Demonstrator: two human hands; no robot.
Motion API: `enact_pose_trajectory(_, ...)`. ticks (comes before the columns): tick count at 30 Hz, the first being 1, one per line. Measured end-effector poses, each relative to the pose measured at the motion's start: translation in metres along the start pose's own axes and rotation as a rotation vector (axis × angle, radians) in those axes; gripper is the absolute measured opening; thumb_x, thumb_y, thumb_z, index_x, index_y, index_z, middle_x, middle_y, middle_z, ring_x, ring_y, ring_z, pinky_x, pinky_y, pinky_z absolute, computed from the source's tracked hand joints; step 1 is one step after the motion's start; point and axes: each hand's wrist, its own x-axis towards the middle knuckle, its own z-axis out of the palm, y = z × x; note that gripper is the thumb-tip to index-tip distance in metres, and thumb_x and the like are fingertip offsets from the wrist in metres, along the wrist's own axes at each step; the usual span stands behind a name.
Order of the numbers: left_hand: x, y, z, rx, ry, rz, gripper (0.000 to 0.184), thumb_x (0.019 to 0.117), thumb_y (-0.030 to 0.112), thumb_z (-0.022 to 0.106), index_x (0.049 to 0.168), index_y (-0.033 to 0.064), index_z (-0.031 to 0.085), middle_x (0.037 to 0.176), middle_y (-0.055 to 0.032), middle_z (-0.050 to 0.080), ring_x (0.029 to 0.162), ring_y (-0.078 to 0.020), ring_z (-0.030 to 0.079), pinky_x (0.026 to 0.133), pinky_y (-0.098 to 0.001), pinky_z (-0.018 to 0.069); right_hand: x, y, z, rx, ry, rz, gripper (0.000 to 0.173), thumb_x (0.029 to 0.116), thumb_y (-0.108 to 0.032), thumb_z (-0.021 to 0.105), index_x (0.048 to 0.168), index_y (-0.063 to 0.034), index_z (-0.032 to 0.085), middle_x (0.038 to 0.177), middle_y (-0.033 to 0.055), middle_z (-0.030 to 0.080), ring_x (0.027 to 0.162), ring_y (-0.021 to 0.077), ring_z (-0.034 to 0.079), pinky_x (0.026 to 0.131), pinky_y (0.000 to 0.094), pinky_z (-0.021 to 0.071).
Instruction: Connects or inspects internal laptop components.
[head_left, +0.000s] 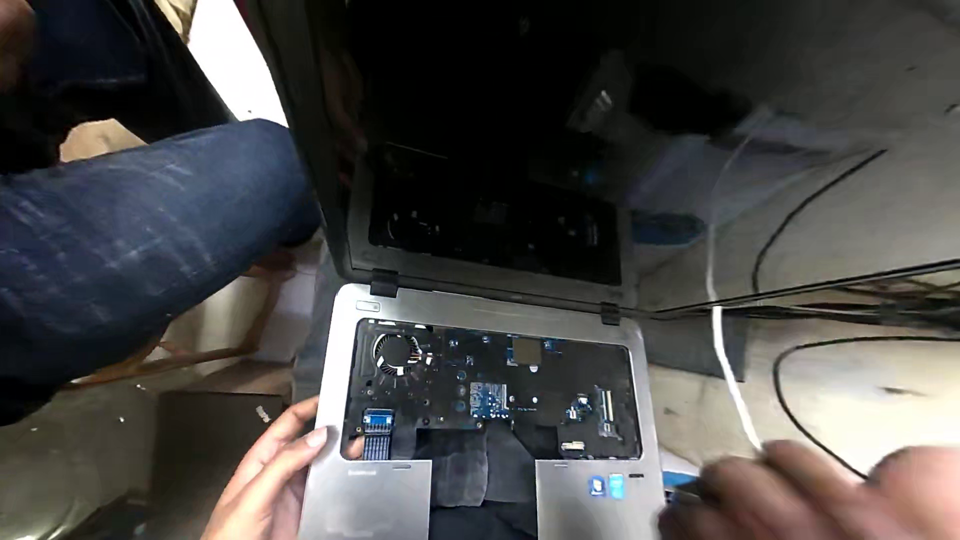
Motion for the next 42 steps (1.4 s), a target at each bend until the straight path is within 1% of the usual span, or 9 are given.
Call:
enact_pose_trajectory(2, -0.005, -0.001, 0.001, 0.008, -0.030, 0.017, 0.031, 0.1018, 0.001, 0.035, 0.120, 0.0088, 0.059, 0.100, -0.0022, 0.077, 0.089, -0.0119, 0.075, 0.082, -0.0289, 0.0629, 0.020, 0.036, 0.028, -0.496, 0.030, 0.045, 0.027, 0.1087, -0.026, 0.050, 0.108, -0.0133, 0.074, 0.099, -0.0053, 0.072, 0.079, -0.0017, 0.066, 0.067, 0.0155, 0.0558)
enact_pose_trajectory(4, -0.007, -0.005, 0.003, 0.038, -0.055, 0.036, 0.031, 0.0979, -0.005, 0.041, 0.124, 0.0092, 0.051, 0.105, -0.0026, 0.077, 0.092, -0.0136, 0.076, 0.082, -0.0313, 0.0634, 0.036, 0.067, 0.042, -1.036, -0.038, 0.032, 0.022, 0.1037, -0.018, 0.060, 0.110, -0.0025, 0.074, 0.104, 0.0077, 0.072, 0.090, 0.0091, 0.068, 0.078, 0.0259, 0.0576)
enact_pose_trajectory(9, -0.011, -0.008, 0.008, 0.085, -0.012, 0.036, 0.035, 0.0939, -0.008, 0.043, 0.125, 0.0083, 0.047, 0.103, -0.0019, 0.076, 0.090, -0.0131, 0.075, 0.080, -0.0304, 0.0633, 0.054, 0.123, 0.054, -1.662, -0.058, -0.137, 0.029, 0.1015, -0.032, 0.061, 0.122, -0.0170, 0.076, 0.107, 0.0045, 0.073, 0.100, 0.0221, 0.068, 0.083, 0.0398, 0.0554)
enact_pose_trajectory(14, -0.015, -0.006, 0.007, 0.039, -0.022, -0.014, 0.032, 0.0991, -0.003, 0.036, 0.127, 0.0083, 0.047, 0.104, -0.0028, 0.077, 0.091, -0.0130, 0.075, 0.081, -0.0296, 0.0632, 0.055, 0.140, 0.052, -1.705, -0.011, -0.206, 0.035, 0.1007, -0.037, 0.061, 0.124, -0.0146, 0.074, 0.107, 0.0059, 0.071, 0.095, 0.0202, 0.066, 0.083, 0.0369, 0.0541)
enact_pose_trajectory(21, -0.015, -0.009, -0.002, 0.062, -0.099, 0.003, 0.026, 0.1047, 0.012, 0.036, 0.125, 0.0110, 0.052, 0.106, 0.0030, 0.074, 0.097, -0.0090, 0.071, 0.088, -0.0287, 0.0600, 0.061, 0.138, 0.054, -1.588, 0.034, -0.222, 0.022, 0.1022, -0.033, 0.060, 0.100, -0.0164, 0.074, 0.102, 0.0017, 0.072, 0.096, 0.0165, 0.067, 0.082, 0.0333, 0.0536)
enact_pose_trajectory(26, -0.019, -0.011, -0.005, 0.033, -0.108, -0.040, 0.031, 0.1075, 0.030, 0.040, 0.120, 0.0125, 0.063, 0.109, 0.0013, 0.076, 0.103, -0.0105, 0.071, 0.093, -0.0307, 0.0586, 0.055, 0.139, 0.053, -1.505, 0.018, -0.185, 0.021, 0.1029, -0.029, 0.060, 0.098, -0.0171, 0.076, 0.100, 0.0013, 0.072, 0.098, 0.0159, 0.066, 0.086, 0.0342, 0.0513)
enact_pose_trajectory(34, -0.024, -0.012, -0.001, 0.011, -0.071, -0.080, 0.030, 0.1073, 0.022, 0.040, 0.120, 0.0136, 0.067, 0.109, 0.0029, 0.076, 0.101, -0.0079, 0.072, 0.091, -0.0280, 0.0596, 0.054, 0.141, 0.052, -1.579, -0.009, -0.161, 0.019, 0.1013, -0.031, 0.062, 0.097, -0.0220, 0.078, 0.096, 0.0003, 0.069, 0.089, 0.0141, 0.063, 0.081, 0.0344, 0.0486)
enact_pose_trajectory(38, -0.024, -0.019, 0.000, -0.044, -0.034, -0.061, 0.039, 0.1054, 0.041, 0.048, 0.129, 0.0110, 0.056, 0.112, 0.0035, 0.074, 0.105, -0.0088, 0.070, 0.094, -0.0301, 0.0587, 0.056, 0.140, 0.054, -1.638, -0.019, -0.132, 0.022, 0.1006, -0.033, 0.061, 0.095, -0.0236, 0.080, 0.092, -0.0026, 0.070, 0.087, 0.0141, 0.063, 0.078, 0.0345, 0.0486)
enact_pose_trajectory(42, -0.020, -0.026, -0.004, -0.163, -0.103, -0.056, 0.052, 0.0937, 0.060, 0.058, 0.120, 0.0168, 0.069, 0.113, -0.0006, 0.075, 0.105, -0.0122, 0.072, 0.093, -0.0324, 0.0587, 0.059, 0.139, 0.055, -1.690, -0.019, -0.113, 0.025, 0.0998, -0.034, 0.059, 0.094, -0.0247, 0.082, 0.089, -0.0054, 0.069, 0.087, 0.0131, 0.063, 0.077, 0.0339, 0.0482)
